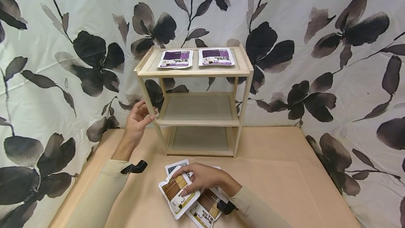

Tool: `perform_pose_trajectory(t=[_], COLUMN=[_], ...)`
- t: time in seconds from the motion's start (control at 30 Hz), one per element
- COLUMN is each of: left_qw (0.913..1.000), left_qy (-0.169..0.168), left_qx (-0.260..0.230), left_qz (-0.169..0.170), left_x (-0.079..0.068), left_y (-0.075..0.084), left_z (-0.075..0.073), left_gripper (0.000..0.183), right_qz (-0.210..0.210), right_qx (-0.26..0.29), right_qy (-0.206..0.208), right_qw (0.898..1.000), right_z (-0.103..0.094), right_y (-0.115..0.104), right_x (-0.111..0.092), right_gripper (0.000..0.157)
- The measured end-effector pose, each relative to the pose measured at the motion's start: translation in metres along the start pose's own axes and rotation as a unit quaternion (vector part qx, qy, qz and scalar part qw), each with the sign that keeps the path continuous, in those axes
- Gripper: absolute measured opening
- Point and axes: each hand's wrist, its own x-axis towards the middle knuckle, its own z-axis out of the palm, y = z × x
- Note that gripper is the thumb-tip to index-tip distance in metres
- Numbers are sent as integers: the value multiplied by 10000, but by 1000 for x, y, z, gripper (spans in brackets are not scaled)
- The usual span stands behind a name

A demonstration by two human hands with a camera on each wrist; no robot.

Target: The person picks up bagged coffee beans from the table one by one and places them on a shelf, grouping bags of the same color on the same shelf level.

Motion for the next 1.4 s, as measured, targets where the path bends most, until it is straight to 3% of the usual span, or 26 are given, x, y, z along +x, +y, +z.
perform_pose_trajectory(t=[0.17,0.4,0.63,0.97,1.4], left_qw=[10000,10000,10000,10000,10000], left_qy=[-16,-40,-4,35,-8], left_qx=[11,4,19,-87,39], left_qz=[37,66,41,6,-31], left_x=[0,0,1,0,0], left_y=[0,0,0,1,1], left_z=[0,0,0,1,0], left_gripper=[61,62,60,60,61], right_qz=[85,121,14,-402,-389], right_qx=[140,840,813,626,931], right_qy=[420,901,1403,1607,2204], right_qw=[9990,9923,9868,9842,9702], right_z=[-9,-20,-32,-48,-65], right_y=[-6,-15,-25,-40,-59], right_x=[-6,-12,-19,-31,-37], right_gripper=[58,61,65,70,74])
